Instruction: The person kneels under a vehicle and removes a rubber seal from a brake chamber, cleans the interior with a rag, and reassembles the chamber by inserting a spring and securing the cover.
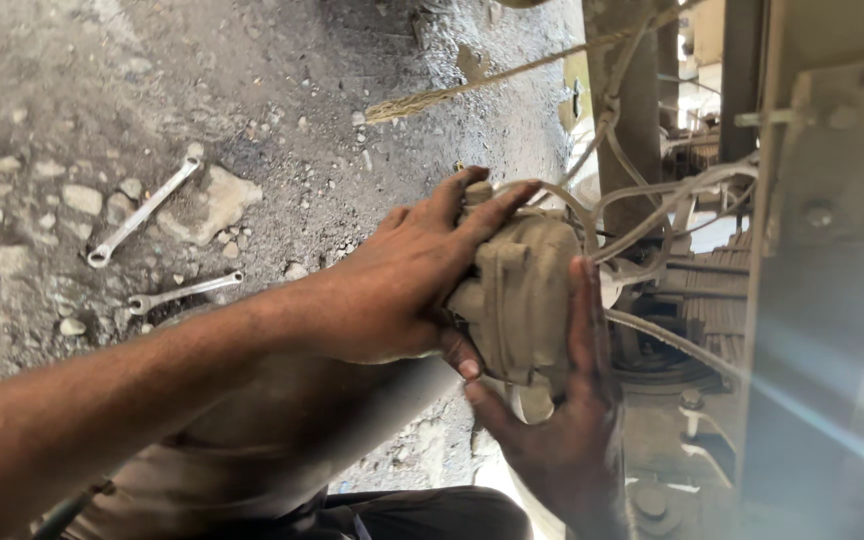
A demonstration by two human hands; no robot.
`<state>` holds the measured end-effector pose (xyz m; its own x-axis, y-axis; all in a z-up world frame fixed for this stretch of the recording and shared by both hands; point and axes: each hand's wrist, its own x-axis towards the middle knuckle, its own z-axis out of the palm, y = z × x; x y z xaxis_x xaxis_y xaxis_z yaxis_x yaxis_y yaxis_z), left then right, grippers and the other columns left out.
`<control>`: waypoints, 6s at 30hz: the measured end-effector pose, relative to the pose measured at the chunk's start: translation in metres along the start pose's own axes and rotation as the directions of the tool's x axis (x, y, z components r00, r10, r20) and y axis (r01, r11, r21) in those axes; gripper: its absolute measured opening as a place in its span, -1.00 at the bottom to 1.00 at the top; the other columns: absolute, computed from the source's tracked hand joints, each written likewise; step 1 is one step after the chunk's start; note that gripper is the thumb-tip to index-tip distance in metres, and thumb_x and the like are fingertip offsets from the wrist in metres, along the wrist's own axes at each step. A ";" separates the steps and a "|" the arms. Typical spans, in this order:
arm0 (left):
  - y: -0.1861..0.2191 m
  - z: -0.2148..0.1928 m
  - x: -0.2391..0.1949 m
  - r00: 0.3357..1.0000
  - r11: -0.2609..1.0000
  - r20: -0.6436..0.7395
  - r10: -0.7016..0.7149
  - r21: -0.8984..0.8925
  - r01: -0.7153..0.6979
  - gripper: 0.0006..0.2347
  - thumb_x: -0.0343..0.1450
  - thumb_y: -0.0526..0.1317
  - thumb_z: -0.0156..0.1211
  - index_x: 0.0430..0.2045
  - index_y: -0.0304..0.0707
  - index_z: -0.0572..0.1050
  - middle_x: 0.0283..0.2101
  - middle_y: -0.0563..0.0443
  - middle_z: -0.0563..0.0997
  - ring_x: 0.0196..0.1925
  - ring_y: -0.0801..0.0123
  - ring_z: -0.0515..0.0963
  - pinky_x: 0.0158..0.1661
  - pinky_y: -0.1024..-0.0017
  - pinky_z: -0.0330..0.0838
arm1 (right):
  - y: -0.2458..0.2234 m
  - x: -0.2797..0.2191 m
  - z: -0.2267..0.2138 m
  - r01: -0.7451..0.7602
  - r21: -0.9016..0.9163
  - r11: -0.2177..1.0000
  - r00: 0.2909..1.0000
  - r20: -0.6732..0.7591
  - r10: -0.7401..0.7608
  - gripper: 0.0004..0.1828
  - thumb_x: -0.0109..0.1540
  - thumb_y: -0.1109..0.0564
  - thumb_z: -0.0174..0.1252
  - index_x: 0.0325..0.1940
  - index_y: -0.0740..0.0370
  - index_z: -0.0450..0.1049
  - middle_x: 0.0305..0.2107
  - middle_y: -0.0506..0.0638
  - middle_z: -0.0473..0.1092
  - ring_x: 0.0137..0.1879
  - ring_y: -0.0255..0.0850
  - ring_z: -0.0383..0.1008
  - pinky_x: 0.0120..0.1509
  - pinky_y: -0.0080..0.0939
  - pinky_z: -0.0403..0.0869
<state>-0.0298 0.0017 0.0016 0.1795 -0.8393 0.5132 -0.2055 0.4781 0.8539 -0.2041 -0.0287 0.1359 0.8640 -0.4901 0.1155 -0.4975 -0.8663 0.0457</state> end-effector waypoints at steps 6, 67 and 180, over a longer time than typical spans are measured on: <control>-0.002 -0.005 0.001 0.999 0.999 -0.002 0.045 -0.026 -0.045 0.13 0.10 0.09 0.58 0.45 0.01 -0.23 0.49 -0.43 -0.09 0.53 -0.28 -0.07 0.35 -0.35 -0.19 | 0.006 0.006 0.002 0.032 -0.103 0.994 0.999 0.006 -0.031 0.45 -0.13 -0.27 0.57 0.60 0.15 -0.15 0.51 0.33 -0.03 0.58 0.36 0.00 0.42 0.24 0.34; -0.029 -0.024 0.000 0.992 0.981 0.112 -0.056 -0.180 0.075 0.20 0.08 -0.10 0.57 0.48 -0.15 -0.38 0.59 -0.23 -0.26 0.60 -0.03 -0.16 0.41 0.01 -0.05 | -0.001 0.020 0.047 0.051 -0.161 0.986 0.895 -0.430 -0.117 -0.28 0.24 0.21 0.20 0.51 0.17 0.24 0.30 0.46 0.28 0.34 0.33 0.42 0.36 0.16 0.50; 0.026 -0.080 0.048 0.882 0.605 0.338 0.329 0.642 -0.471 -0.82 0.36 -0.53 0.16 -0.25 -0.34 0.59 -0.24 -0.10 0.66 -0.17 0.25 0.67 -0.05 0.35 0.65 | 0.009 0.024 0.070 -0.006 -0.258 0.966 0.867 -0.483 -0.124 -0.34 0.26 0.04 0.27 0.45 0.06 0.31 0.23 0.37 0.35 0.26 0.27 0.47 0.18 0.11 0.57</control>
<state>0.0508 -0.0047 0.0555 -0.2340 -0.6702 0.7043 -0.8265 0.5187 0.2189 -0.1821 -0.0557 0.0693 0.7731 -0.2711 0.5734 -0.5056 -0.8093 0.2991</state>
